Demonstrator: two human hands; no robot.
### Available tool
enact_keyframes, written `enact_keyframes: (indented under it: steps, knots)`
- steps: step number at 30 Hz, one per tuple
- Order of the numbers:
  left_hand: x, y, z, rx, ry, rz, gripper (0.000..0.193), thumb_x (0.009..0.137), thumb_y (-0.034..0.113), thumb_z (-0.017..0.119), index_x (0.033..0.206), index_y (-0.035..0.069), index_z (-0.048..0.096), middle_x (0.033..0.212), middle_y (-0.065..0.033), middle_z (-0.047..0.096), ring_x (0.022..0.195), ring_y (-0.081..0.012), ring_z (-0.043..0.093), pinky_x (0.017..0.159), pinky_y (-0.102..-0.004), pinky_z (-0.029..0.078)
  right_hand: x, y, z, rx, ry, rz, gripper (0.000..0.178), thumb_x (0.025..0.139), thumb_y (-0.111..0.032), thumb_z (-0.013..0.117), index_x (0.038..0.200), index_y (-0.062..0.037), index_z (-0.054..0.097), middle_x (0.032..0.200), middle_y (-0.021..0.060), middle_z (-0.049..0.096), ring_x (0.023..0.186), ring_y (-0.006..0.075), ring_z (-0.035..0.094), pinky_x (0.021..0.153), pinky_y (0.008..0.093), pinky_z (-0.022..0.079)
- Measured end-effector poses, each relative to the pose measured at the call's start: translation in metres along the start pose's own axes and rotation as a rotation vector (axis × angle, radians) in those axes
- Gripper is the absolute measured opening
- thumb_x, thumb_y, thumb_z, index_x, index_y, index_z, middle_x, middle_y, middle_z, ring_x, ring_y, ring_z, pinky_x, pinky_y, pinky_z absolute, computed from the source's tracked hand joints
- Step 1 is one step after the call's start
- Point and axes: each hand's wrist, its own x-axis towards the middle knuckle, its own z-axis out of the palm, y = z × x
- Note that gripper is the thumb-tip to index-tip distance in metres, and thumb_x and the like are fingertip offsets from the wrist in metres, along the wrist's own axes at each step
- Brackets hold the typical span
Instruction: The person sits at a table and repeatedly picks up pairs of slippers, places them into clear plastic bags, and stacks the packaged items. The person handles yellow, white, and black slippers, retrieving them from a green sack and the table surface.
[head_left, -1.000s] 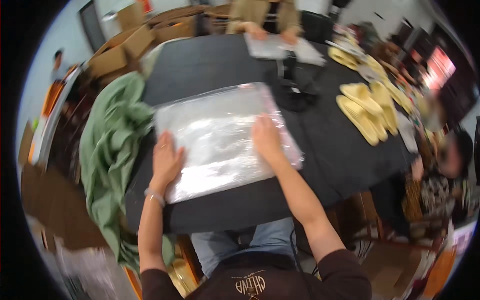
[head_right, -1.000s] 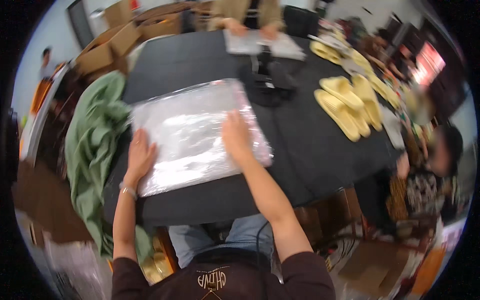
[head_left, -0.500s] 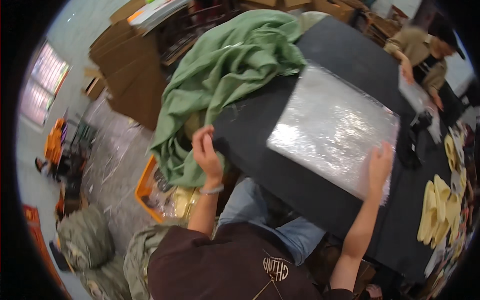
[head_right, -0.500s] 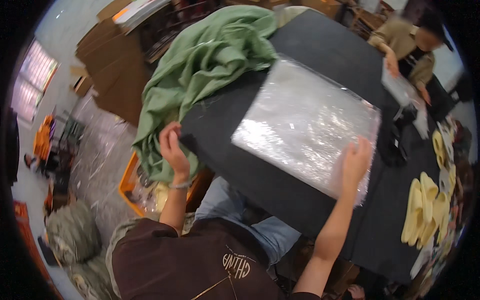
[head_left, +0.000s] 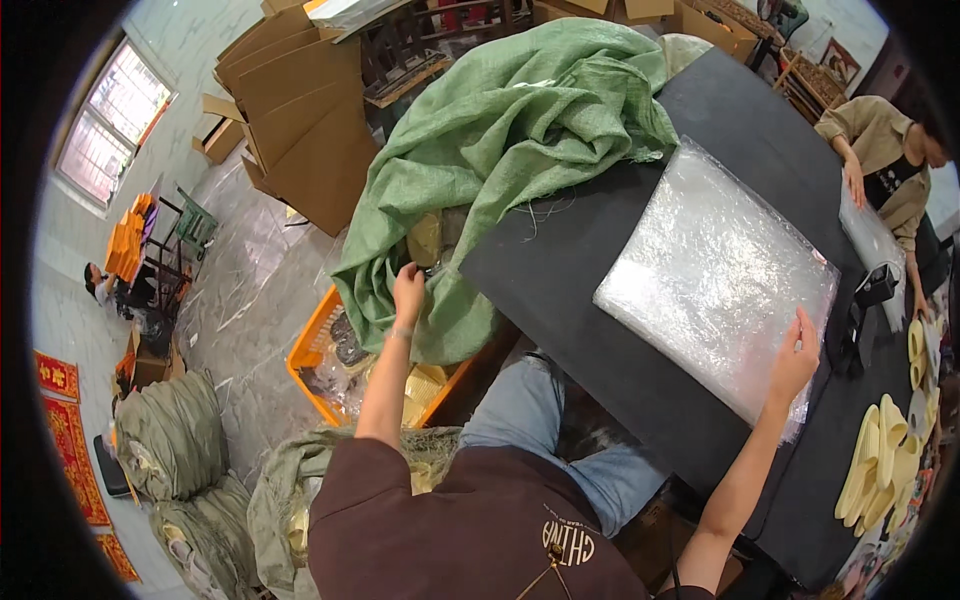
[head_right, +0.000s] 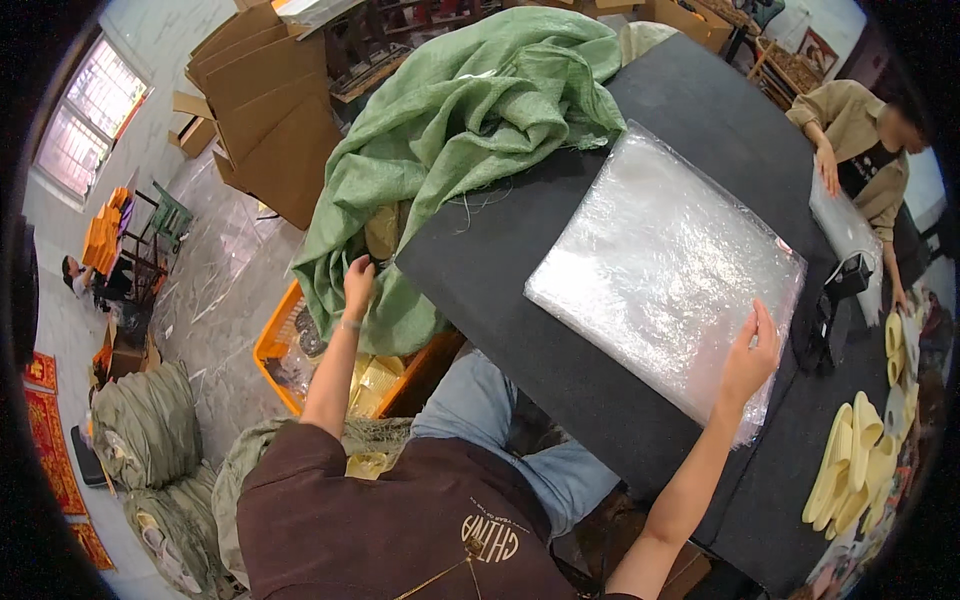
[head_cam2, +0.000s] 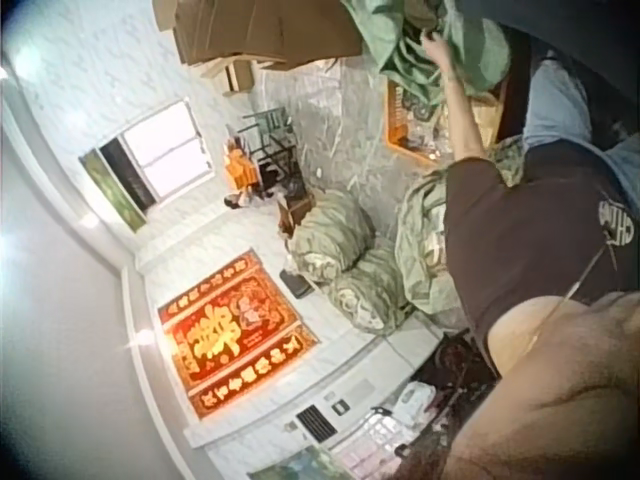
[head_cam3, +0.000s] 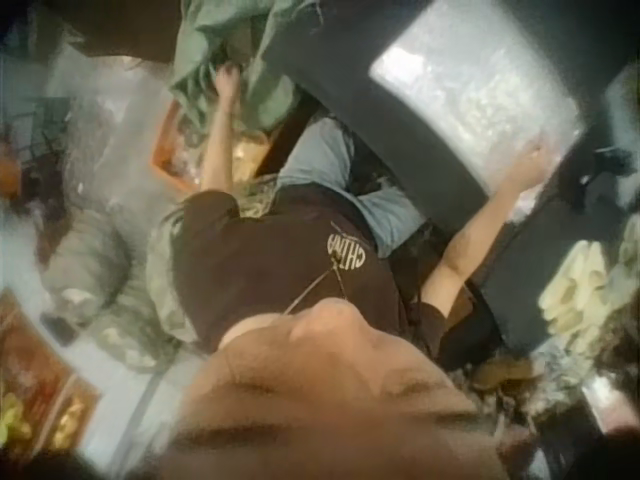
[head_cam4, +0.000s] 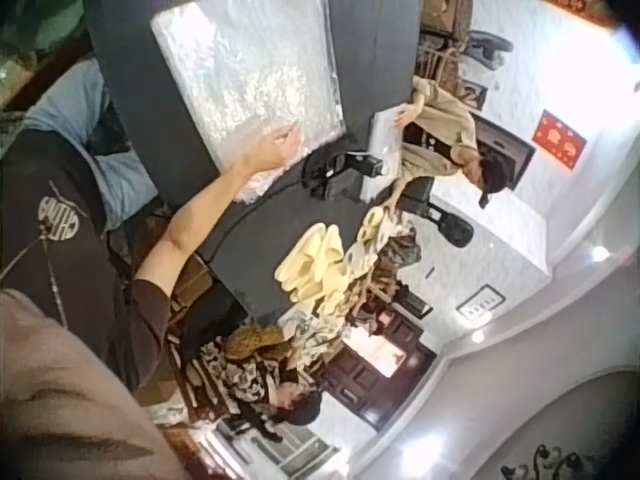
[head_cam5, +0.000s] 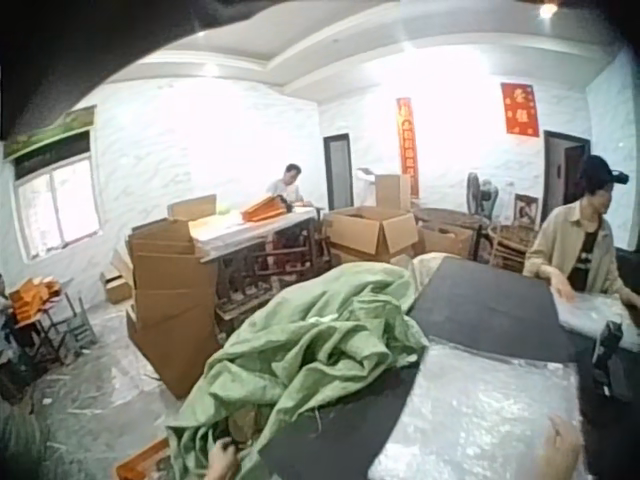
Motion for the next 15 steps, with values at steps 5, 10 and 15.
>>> enact_keyframes:
  steps: [5, 10, 15]
  knots:
    - [0.096, -0.085, 0.028, -0.392, -0.385, -0.945, 0.046, 0.086, 0.037, 0.052, 0.119, 0.006, 0.058, 0.117, -0.0153, 0.060, 0.105, -0.0338, 0.058, 0.091, -0.0409, 0.044, 0.000, -0.001, 0.011, 0.093, -0.065, 0.101, 0.022, 0.089, -0.009, 0.052, 0.107, -0.0030, 0.065, 0.107, 0.0119, 0.065, 0.098, 0.0248, 0.061, 0.084, 0.0326, 0.046]
    - [0.099, -0.072, 0.061, 0.100, -0.661, -0.703, 0.045, 0.087, 0.039, 0.050, 0.119, 0.010, 0.059, 0.118, -0.0141, 0.060, 0.107, -0.0336, 0.057, 0.091, -0.0413, 0.044, -0.002, 0.000, 0.004, 0.055, -0.089, 0.120, 0.023, 0.090, -0.010, 0.051, 0.107, -0.0033, 0.065, 0.106, 0.0120, 0.065, 0.100, 0.0250, 0.060, 0.087, 0.0328, 0.044]
    - [0.072, -0.036, 0.055, 0.656, -0.539, -0.118, 0.042, 0.086, 0.039, 0.049, 0.118, 0.013, 0.061, 0.117, -0.0124, 0.060, 0.108, -0.0337, 0.057, 0.091, -0.0417, 0.044, -0.002, 0.005, 0.004, 0.081, -0.103, 0.123, 0.024, 0.090, -0.011, 0.051, 0.108, -0.0030, 0.064, 0.107, 0.0120, 0.065, 0.099, 0.0247, 0.061, 0.085, 0.0324, 0.045]
